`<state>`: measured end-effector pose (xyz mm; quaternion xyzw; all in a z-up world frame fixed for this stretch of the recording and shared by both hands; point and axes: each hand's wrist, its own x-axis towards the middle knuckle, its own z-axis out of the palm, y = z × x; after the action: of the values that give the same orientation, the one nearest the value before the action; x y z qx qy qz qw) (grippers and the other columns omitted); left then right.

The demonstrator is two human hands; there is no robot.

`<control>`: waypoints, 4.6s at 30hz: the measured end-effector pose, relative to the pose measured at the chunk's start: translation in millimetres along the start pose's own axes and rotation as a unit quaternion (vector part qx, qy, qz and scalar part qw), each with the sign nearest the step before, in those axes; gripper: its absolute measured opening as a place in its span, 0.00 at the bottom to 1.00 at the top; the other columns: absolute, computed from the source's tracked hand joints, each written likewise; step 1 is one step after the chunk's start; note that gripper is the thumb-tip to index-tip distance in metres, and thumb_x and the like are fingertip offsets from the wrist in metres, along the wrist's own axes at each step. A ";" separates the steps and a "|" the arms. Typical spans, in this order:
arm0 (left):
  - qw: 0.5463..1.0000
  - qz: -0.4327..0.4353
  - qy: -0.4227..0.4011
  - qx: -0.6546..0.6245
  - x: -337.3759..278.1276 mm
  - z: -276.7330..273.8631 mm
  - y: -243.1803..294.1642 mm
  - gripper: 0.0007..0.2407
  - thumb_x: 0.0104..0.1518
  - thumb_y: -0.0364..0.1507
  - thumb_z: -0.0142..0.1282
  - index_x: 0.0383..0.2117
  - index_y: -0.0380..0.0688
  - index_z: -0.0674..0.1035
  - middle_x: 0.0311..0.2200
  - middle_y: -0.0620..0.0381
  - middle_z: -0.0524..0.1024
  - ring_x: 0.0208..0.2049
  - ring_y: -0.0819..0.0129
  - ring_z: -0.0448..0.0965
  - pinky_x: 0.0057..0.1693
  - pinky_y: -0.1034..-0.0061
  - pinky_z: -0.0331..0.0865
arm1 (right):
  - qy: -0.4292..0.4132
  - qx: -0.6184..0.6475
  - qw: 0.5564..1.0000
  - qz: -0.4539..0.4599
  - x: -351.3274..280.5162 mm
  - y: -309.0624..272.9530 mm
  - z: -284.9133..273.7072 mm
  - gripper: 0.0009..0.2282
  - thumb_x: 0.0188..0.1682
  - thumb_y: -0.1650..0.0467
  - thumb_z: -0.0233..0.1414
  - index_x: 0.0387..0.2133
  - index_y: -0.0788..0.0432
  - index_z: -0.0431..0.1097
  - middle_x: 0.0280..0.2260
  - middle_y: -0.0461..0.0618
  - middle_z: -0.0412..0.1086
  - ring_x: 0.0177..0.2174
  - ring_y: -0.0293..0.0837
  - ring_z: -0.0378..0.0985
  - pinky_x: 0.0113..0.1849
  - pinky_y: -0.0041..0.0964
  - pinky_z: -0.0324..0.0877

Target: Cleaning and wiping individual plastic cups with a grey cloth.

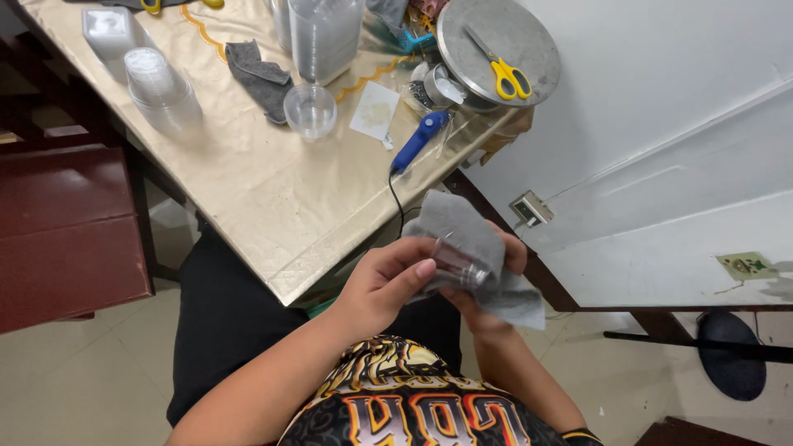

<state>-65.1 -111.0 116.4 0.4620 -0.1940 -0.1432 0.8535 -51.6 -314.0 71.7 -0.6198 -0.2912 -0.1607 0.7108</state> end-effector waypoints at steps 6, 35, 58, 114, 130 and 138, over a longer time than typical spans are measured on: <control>0.999 0.022 -0.003 0.030 7.6 9.7 17.0 0.10 0.68 0.26 0.50 0.48 0.33 0.79 0.46 0.56 0.80 0.50 0.74 0.77 0.59 0.76 0.69 | 0.096 0.087 0.988 0.085 -10.5 9.3 -9.5 0.40 0.46 0.70 0.69 0.67 0.53 0.48 0.57 0.50 0.62 0.57 0.47 0.67 0.59 0.44 0.65; 0.972 -0.055 -0.015 0.227 13.8 -12.6 -13.1 0.14 0.64 0.34 0.53 0.50 0.40 0.79 0.43 0.55 0.80 0.44 0.68 0.79 0.51 0.74 0.71 | 0.187 0.324 0.762 0.528 -61.2 99.6 6.9 0.17 0.56 0.60 0.38 0.40 0.58 0.69 0.34 0.47 0.73 0.36 0.42 0.76 0.36 0.38 0.73; 0.959 0.078 0.191 0.194 5.9 -54.1 -30.9 0.16 0.68 0.41 0.53 0.44 0.38 0.79 0.41 0.55 0.77 0.45 0.69 0.75 0.54 0.77 0.69 | 0.043 0.265 0.863 0.428 -1.9 -2.1 26.2 0.22 0.50 0.72 0.58 0.58 0.65 0.65 0.49 0.54 0.73 0.48 0.48 0.76 0.52 0.45 0.71; 0.893 -0.002 -0.308 0.328 2.8 -12.4 -9.9 0.06 0.53 0.22 0.57 0.35 0.38 0.82 0.38 0.54 0.84 0.43 0.63 0.83 0.51 0.72 0.74 | 0.067 0.191 0.904 0.376 -30.0 11.2 -29.9 0.32 0.46 0.49 0.57 0.48 0.65 0.69 0.40 0.53 0.75 0.39 0.43 0.78 0.44 0.38 0.74; 0.960 -0.097 0.262 -0.002 18.4 -73.3 -132.4 0.20 0.66 0.41 0.54 0.19 0.38 0.76 0.16 0.62 0.67 0.19 0.76 0.63 0.29 0.79 0.57 | -0.311 0.134 0.870 0.358 -65.6 48.1 -36.0 0.27 0.51 0.68 0.63 0.60 0.67 0.62 0.53 0.50 0.70 0.53 0.40 0.70 0.58 0.39 0.65; 0.917 0.255 0.154 0.265 6.2 -25.9 -27.0 0.11 0.65 0.34 0.54 0.43 0.39 0.80 0.49 0.49 0.75 0.51 0.61 0.76 0.58 0.72 0.70 | 0.035 0.389 0.792 0.469 -44.6 60.6 -24.9 0.32 0.50 0.53 0.53 0.60 0.62 0.60 0.54 0.56 0.70 0.53 0.53 0.73 0.57 0.52 0.65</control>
<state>-49.3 -109.0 81.9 0.6222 -0.2025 0.2085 0.7269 -45.3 -333.3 -4.9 -0.3450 0.0225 0.2974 0.8899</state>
